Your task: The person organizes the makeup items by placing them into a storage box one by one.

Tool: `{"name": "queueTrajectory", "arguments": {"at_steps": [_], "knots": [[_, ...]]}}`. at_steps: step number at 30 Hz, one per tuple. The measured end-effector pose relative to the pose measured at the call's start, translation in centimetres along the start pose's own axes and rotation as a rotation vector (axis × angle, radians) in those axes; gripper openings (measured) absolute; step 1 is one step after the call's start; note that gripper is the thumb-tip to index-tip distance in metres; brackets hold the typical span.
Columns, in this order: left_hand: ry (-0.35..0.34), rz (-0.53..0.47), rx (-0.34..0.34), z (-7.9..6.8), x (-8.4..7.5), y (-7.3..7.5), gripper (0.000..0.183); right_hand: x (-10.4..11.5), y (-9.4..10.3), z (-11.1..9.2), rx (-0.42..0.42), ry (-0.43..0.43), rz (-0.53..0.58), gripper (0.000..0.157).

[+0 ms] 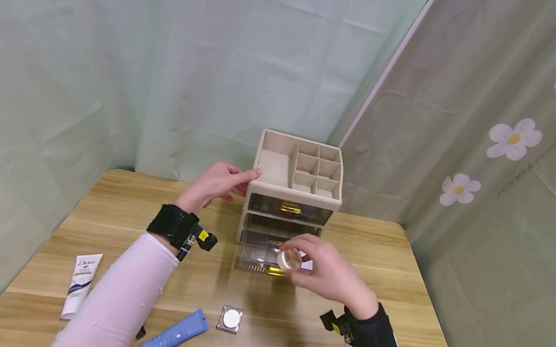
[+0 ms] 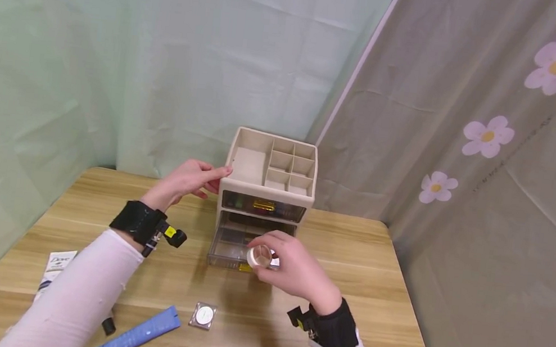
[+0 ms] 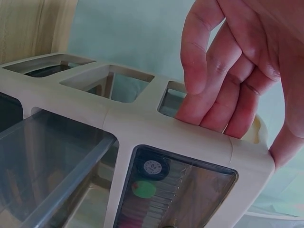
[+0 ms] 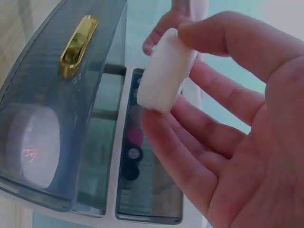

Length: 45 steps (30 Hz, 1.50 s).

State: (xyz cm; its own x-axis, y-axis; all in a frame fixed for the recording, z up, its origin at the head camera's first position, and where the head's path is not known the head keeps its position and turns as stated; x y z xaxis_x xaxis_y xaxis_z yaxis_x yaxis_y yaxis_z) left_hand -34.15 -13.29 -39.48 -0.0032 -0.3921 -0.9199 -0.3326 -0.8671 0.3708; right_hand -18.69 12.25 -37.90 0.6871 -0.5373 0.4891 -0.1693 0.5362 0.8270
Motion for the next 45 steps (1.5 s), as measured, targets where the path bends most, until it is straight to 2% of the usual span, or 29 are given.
{"name": "queueTrajectory", "arguments": {"at_steps": [9,19,26,45], "knots": [[-0.003,-0.002,-0.002,0.1,0.0,-0.2,0.074,-1.8,-0.1,1.4,0.003,-0.090,-0.027,0.037],[-0.002,-0.007,-0.006,0.1,0.1,0.0,0.073,-3.7,-1.8,4.0,0.187,-0.083,-0.069,0.037],[0.006,0.000,0.000,0.0,0.0,0.0,0.076,-4.3,-2.8,4.9,0.316,-0.129,-0.095,0.031],[0.007,0.009,-0.003,0.1,0.1,0.1,0.075,-4.6,-3.9,5.2,0.375,-0.080,-0.100,0.025]]}}
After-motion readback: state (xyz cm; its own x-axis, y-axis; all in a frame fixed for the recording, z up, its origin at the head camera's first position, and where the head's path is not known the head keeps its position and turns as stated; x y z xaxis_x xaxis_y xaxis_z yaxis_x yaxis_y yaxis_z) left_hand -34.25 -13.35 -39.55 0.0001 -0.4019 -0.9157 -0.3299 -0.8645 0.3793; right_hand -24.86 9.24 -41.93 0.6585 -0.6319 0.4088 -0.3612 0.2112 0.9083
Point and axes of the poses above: each hand's wrist, its own z-axis towards the middle knuckle, its own y-axis out of the back of the hand, x = y × z, the point moved 5 cm from there along z, towards the middle knuckle, and after that the axes turned 5 degrees about z, right-handed, at the moved point
